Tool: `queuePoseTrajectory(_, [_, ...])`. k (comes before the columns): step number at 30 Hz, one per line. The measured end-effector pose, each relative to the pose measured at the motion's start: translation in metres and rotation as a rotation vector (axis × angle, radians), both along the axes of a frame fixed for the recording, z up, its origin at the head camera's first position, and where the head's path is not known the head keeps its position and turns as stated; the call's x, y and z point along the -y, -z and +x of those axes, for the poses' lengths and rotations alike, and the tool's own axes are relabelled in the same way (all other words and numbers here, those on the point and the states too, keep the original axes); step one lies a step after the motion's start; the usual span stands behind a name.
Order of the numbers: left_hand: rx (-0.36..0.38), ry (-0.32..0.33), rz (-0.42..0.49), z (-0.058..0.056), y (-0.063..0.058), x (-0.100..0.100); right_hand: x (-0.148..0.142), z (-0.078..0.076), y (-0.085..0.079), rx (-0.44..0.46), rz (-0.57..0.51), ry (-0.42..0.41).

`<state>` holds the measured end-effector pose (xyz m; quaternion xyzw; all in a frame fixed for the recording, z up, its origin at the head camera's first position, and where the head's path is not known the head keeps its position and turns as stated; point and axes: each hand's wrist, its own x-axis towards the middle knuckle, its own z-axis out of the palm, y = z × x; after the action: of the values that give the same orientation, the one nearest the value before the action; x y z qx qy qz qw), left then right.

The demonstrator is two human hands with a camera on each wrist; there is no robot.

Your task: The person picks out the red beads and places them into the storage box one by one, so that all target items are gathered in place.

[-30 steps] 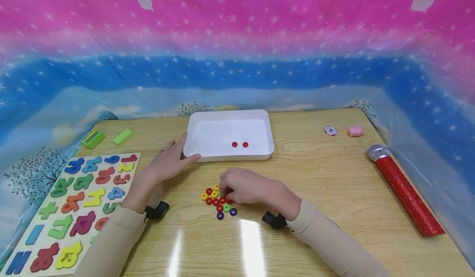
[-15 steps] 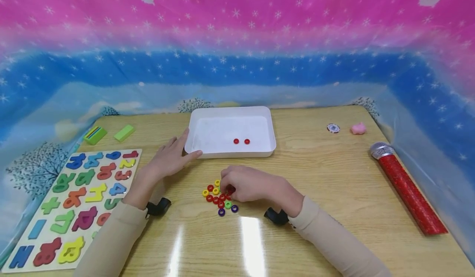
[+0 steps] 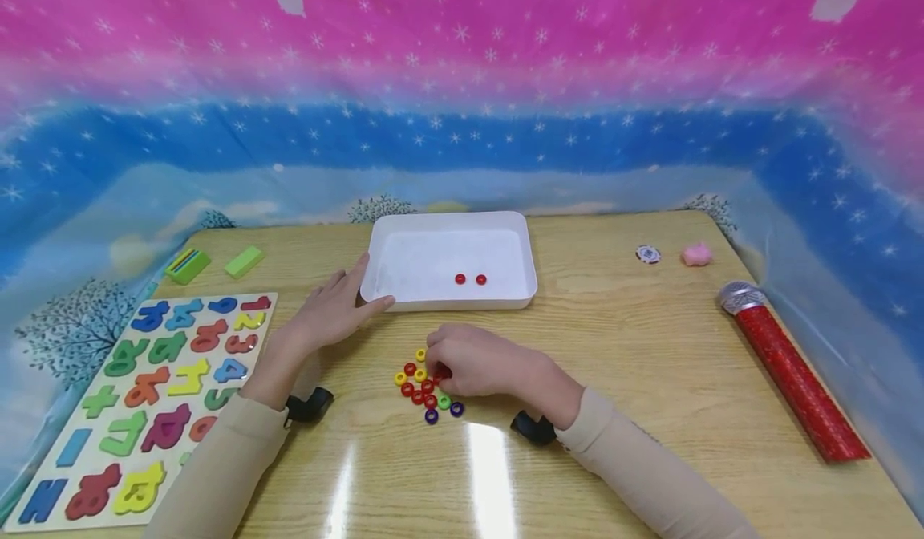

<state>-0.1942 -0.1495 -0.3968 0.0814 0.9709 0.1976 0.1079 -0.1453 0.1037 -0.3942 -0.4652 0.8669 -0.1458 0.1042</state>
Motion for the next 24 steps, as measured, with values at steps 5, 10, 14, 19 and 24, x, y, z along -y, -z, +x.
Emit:
queuePoseTrajectory(5, [-0.003, 0.003, -0.010, 0.001, 0.001, 0.002, -0.002, -0.006, -0.009, 0.107, -0.042, 0.073])
queuePoseTrajectory(10, [-0.004, 0.005, -0.012, 0.001, -0.001, 0.001, -0.002, -0.023, -0.025, 0.170, -0.141, 0.165])
queuePoseTrajectory(14, [-0.016, -0.002, -0.033, 0.000, -0.001, 0.000, 0.000, -0.042, -0.031, 0.110, -0.207, 0.220])
queuePoseTrajectory(19, [-0.018, -0.014, -0.042, 0.000, -0.001, 0.000, 0.005, -0.068, -0.030, 0.085, -0.270, 0.318])
queuePoseTrajectory(24, [-0.007, -0.011, -0.038, 0.000, -0.001, 0.000, 0.011, -0.089, -0.021, 0.084, -0.295, 0.431])
